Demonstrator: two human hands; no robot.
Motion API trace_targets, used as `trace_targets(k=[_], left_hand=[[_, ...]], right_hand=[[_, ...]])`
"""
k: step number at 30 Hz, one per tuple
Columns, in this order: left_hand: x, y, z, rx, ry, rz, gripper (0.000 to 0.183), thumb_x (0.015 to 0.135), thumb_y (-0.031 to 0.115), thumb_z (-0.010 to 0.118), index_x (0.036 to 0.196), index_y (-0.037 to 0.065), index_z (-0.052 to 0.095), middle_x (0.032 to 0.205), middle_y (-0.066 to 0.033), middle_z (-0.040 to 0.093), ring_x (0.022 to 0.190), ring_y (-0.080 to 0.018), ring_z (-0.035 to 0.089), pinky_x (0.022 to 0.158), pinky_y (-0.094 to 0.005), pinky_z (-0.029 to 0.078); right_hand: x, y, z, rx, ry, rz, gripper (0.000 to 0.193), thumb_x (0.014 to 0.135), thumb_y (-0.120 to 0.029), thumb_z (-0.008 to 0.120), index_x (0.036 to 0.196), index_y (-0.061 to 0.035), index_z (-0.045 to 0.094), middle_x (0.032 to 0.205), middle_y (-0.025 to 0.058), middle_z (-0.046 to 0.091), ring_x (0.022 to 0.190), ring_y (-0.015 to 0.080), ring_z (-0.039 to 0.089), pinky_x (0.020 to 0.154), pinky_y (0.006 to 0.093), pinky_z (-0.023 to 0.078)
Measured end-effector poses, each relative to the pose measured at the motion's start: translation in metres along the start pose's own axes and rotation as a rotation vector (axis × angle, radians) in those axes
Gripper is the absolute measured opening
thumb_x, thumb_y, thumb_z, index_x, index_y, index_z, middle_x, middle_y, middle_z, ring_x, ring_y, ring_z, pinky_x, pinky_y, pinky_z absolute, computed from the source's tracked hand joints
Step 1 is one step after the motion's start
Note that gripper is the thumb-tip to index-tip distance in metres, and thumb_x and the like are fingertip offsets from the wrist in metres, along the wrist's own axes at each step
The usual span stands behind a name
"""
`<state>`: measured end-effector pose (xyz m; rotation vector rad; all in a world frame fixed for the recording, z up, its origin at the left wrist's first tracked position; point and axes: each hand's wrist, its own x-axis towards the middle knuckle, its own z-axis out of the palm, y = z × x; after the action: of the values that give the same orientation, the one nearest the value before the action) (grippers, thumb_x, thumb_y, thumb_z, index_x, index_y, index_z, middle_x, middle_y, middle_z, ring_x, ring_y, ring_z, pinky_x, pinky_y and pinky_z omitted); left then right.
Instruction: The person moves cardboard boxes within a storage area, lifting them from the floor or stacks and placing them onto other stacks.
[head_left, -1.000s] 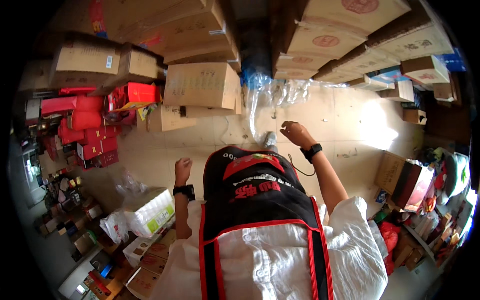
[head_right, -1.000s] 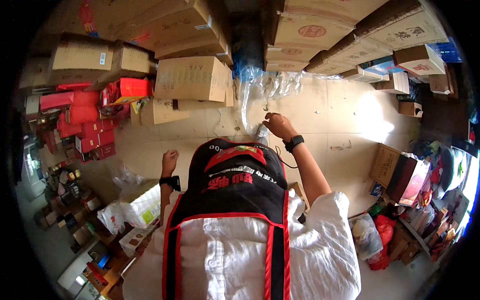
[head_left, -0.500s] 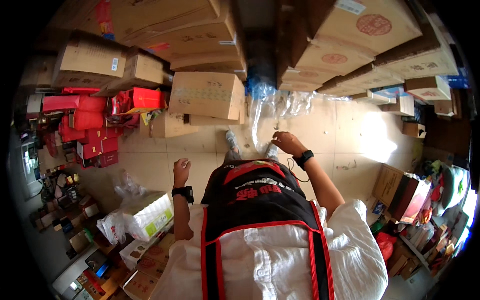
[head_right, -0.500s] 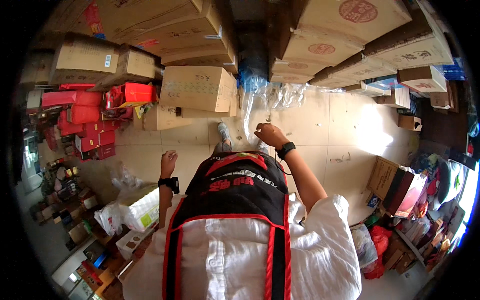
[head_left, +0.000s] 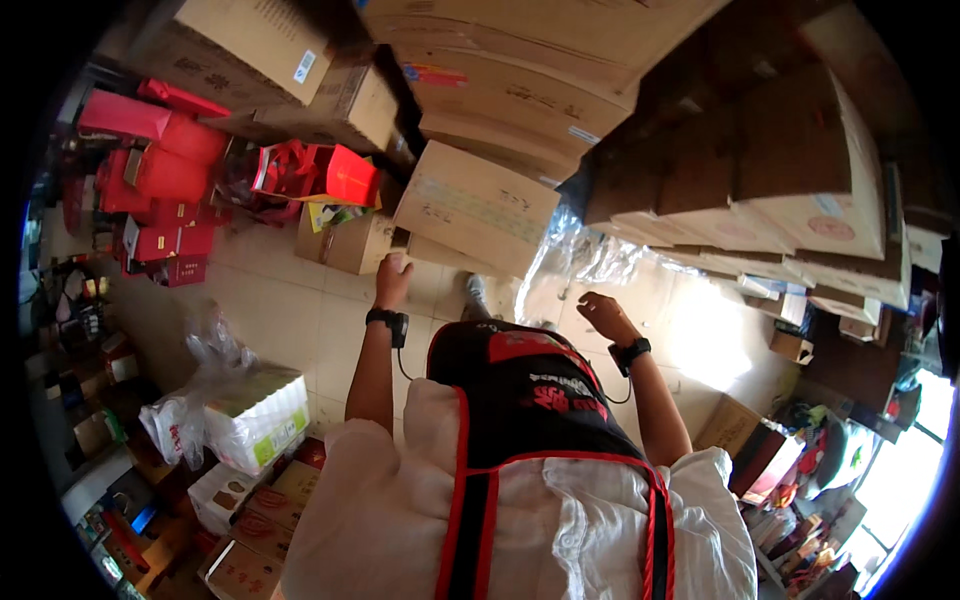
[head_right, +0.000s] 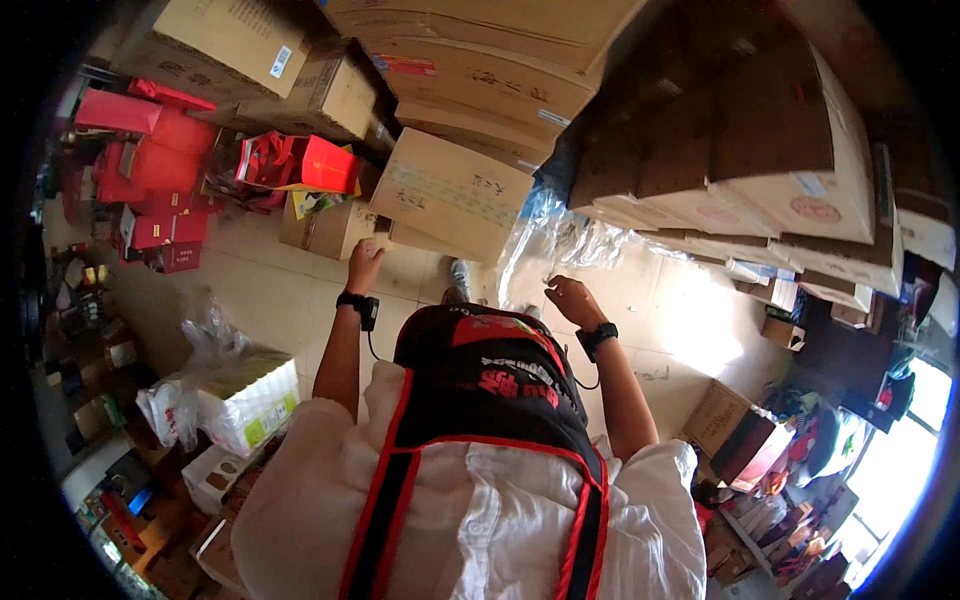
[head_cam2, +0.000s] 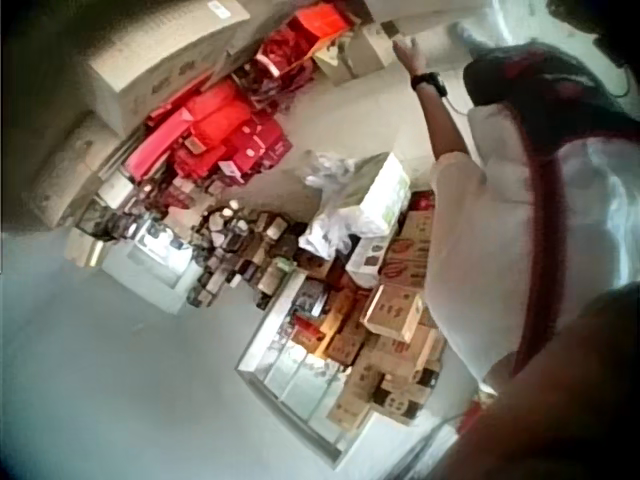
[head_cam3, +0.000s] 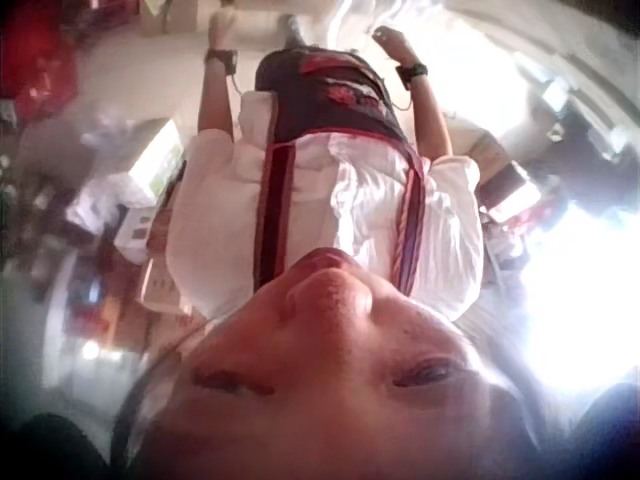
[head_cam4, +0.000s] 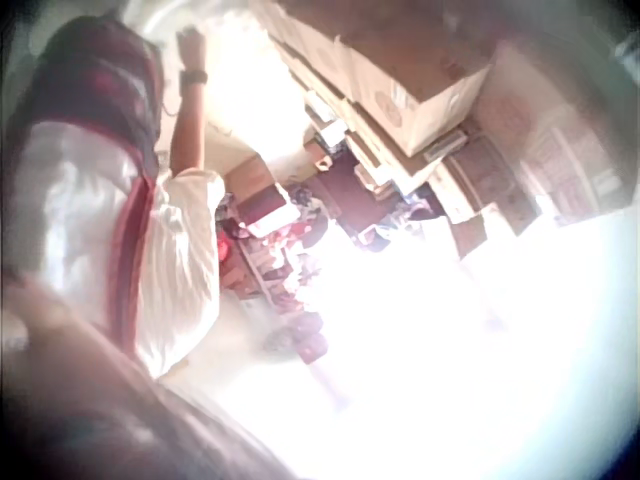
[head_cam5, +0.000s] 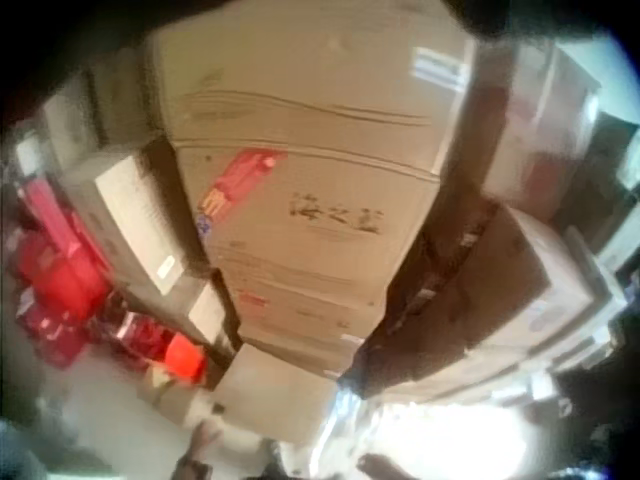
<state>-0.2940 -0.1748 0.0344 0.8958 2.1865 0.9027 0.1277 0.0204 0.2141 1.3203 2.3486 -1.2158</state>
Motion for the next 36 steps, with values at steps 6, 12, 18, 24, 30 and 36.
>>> trace_targets(k=[6, 12, 18, 24, 30, 36], left_hand=[[0.084, -0.001, 0.015, -0.346, 0.063, -0.144, 0.052, 0.078, 0.019, 0.07, 0.117, -0.008, 0.049, 0.111, -0.0248, 0.057, 0.105, -0.0372, 0.056, 0.092, -0.0392, 0.045], [0.127, -0.048, 0.049, -0.032, 0.215, -0.064, 0.062, 0.075, 0.025, 0.072, 0.122, -0.008, 0.046, 0.121, -0.0273, 0.052, 0.117, -0.0392, 0.047, 0.099, -0.0424, 0.038], [0.137, -0.034, 0.06, -0.018, 0.216, -0.05, 0.068, 0.074, 0.029, 0.073, 0.124, -0.007, 0.045, 0.124, -0.0267, 0.051, 0.116, -0.0394, 0.047, 0.099, -0.0434, 0.038], [0.118, -0.003, 0.078, 0.107, 0.247, -0.185, 0.078, 0.069, 0.033, 0.077, 0.126, -0.006, 0.042, 0.123, -0.0242, 0.049, 0.116, -0.0391, 0.044, 0.1, -0.0451, 0.036], [0.044, 0.011, 0.115, 0.218, 0.371, -0.307, 0.083, 0.066, 0.034, 0.078, 0.126, -0.008, 0.039, 0.121, -0.0263, 0.045, 0.115, -0.0417, 0.041, 0.098, -0.0495, 0.035], [-0.047, 0.016, 0.152, 0.203, 0.347, -0.674, 0.073, 0.074, 0.049, 0.068, 0.119, -0.003, 0.044, 0.117, -0.0229, 0.048, 0.113, -0.0382, 0.044, 0.09, -0.0537, 0.039]], right_hand=[[0.057, -0.042, 0.003, 0.012, 0.066, 0.021, 0.027, 0.086, -0.022, 0.062, 0.1, 0.0018, 0.063, 0.09, 0.0192, 0.066, 0.081, 0.0319, 0.065, 0.073, 0.0385, 0.051], [0.091, -0.021, 0.022, 0.024, 0.024, 0.118, 0.031, 0.085, -0.02, 0.063, 0.107, 0.0016, 0.059, 0.089, 0.0191, 0.066, 0.081, 0.0322, 0.065, 0.073, 0.039, 0.051], [0.094, 0.006, 0.032, 0.066, -0.01, 0.168, 0.033, 0.086, -0.02, 0.062, 0.111, 0.0004, 0.056, 0.091, 0.0185, 0.065, 0.082, 0.0306, 0.064, 0.074, 0.0381, 0.051], [0.081, 0.064, 0.048, 0.137, 0.017, 0.155, 0.03, 0.086, -0.016, 0.061, 0.112, -0.0014, 0.055, 0.088, 0.0136, 0.066, 0.078, 0.0253, 0.065, 0.069, 0.0347, 0.051], [0.096, 0.093, 0.04, 0.026, 0.031, 0.009, 0.033, 0.085, -0.007, 0.059, 0.117, -0.0035, 0.05, 0.084, 0.0112, 0.065, 0.073, 0.0238, 0.065, 0.068, 0.0329, 0.051], [0.115, 0.125, 0.023, 0.259, -0.067, 0.123, 0.03, 0.09, -0.019, 0.059, 0.113, -0.0013, 0.052, 0.086, 0.015, 0.066, 0.073, 0.0255, 0.066, 0.064, 0.0354, 0.052]])
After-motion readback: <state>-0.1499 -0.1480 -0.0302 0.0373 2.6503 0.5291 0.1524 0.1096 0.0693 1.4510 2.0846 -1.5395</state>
